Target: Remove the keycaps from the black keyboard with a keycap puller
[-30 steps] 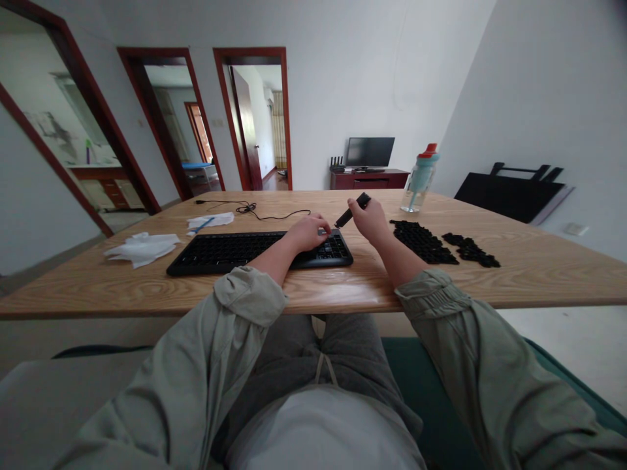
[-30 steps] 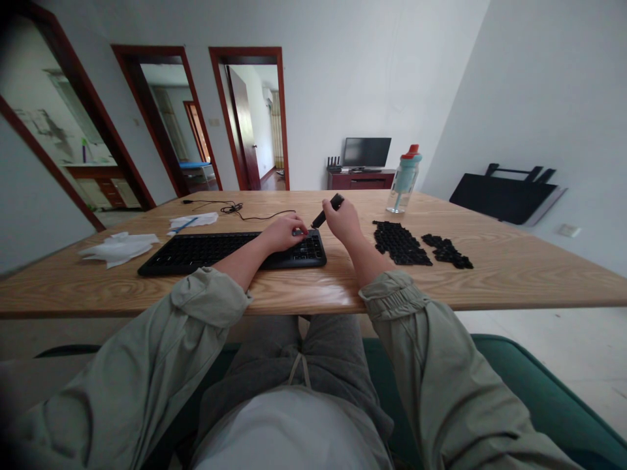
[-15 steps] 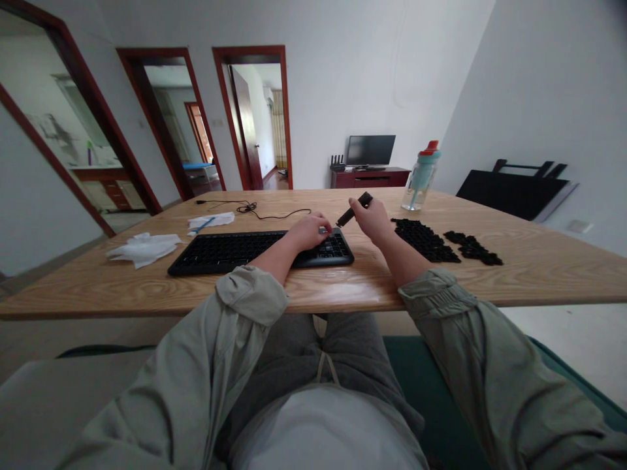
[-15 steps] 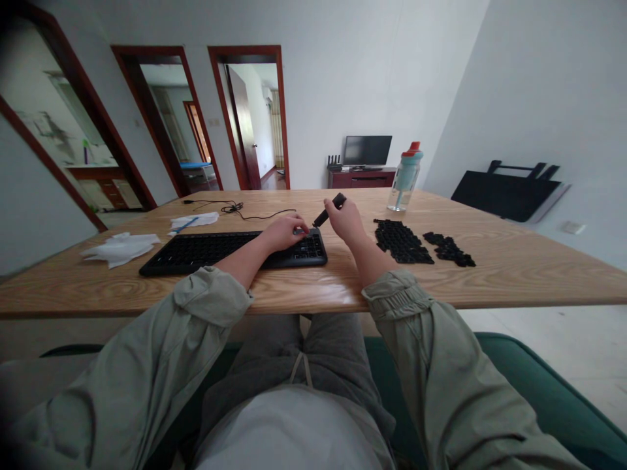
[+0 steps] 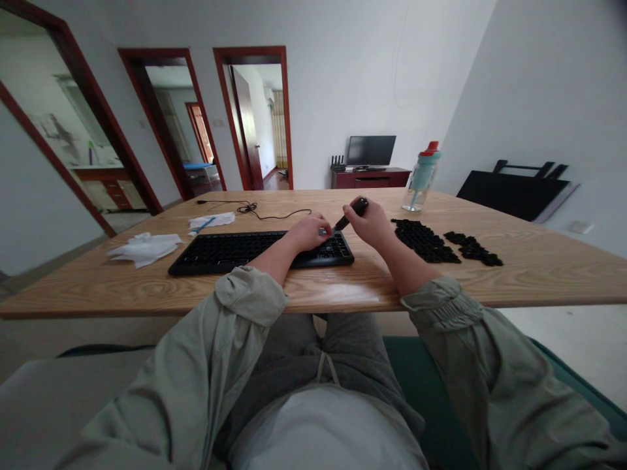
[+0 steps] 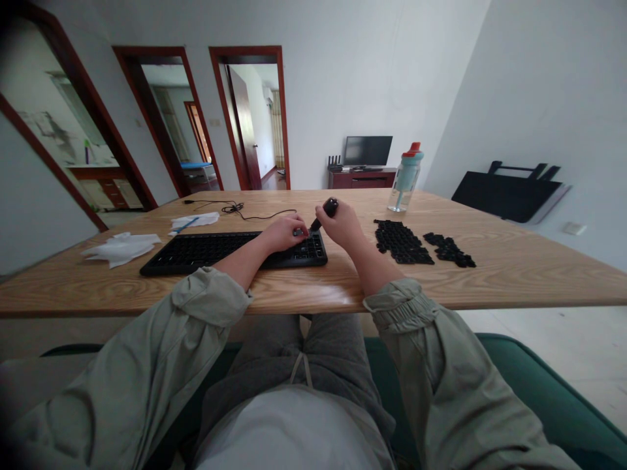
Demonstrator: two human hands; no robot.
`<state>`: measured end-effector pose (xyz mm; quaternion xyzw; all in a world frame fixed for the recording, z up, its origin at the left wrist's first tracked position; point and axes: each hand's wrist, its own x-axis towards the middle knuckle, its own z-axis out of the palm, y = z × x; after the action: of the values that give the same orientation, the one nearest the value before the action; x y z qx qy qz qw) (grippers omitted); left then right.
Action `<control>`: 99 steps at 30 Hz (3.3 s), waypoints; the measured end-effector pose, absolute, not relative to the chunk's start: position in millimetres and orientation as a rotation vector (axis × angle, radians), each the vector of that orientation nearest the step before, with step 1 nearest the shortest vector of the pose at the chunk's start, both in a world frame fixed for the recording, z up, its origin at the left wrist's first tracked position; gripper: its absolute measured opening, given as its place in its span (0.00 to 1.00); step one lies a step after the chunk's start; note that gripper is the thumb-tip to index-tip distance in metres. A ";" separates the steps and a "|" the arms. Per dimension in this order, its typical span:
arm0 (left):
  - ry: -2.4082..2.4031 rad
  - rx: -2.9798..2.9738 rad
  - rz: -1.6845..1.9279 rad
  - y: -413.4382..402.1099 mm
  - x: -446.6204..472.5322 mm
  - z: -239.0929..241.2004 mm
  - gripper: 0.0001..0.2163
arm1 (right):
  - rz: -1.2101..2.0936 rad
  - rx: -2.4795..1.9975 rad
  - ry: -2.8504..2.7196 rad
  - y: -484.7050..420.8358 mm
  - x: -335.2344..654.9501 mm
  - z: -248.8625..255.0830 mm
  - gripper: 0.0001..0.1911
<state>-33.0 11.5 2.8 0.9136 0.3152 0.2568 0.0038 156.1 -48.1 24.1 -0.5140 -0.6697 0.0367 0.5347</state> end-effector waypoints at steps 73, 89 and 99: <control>1.234 2.930 0.578 -2.4 -26.2 12.8 0.10 | 0.084 -1.240 -1.482 -44.0 151.9 10.3 0.18; 1.271 2.918 0.602 -4.7 -24.6 13.5 0.11 | 0.037 -1.299 -1.478 -47.5 151.9 11.5 0.16; 1.278 2.918 0.596 -6.9 -24.3 13.1 0.11 | 0.004 -1.364 -1.468 -44.7 155.5 9.7 0.16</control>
<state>-24.3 -6.9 13.1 0.8993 0.3938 0.1837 -0.0495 155.5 -44.7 9.7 -0.5735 -0.6173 0.0015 0.5385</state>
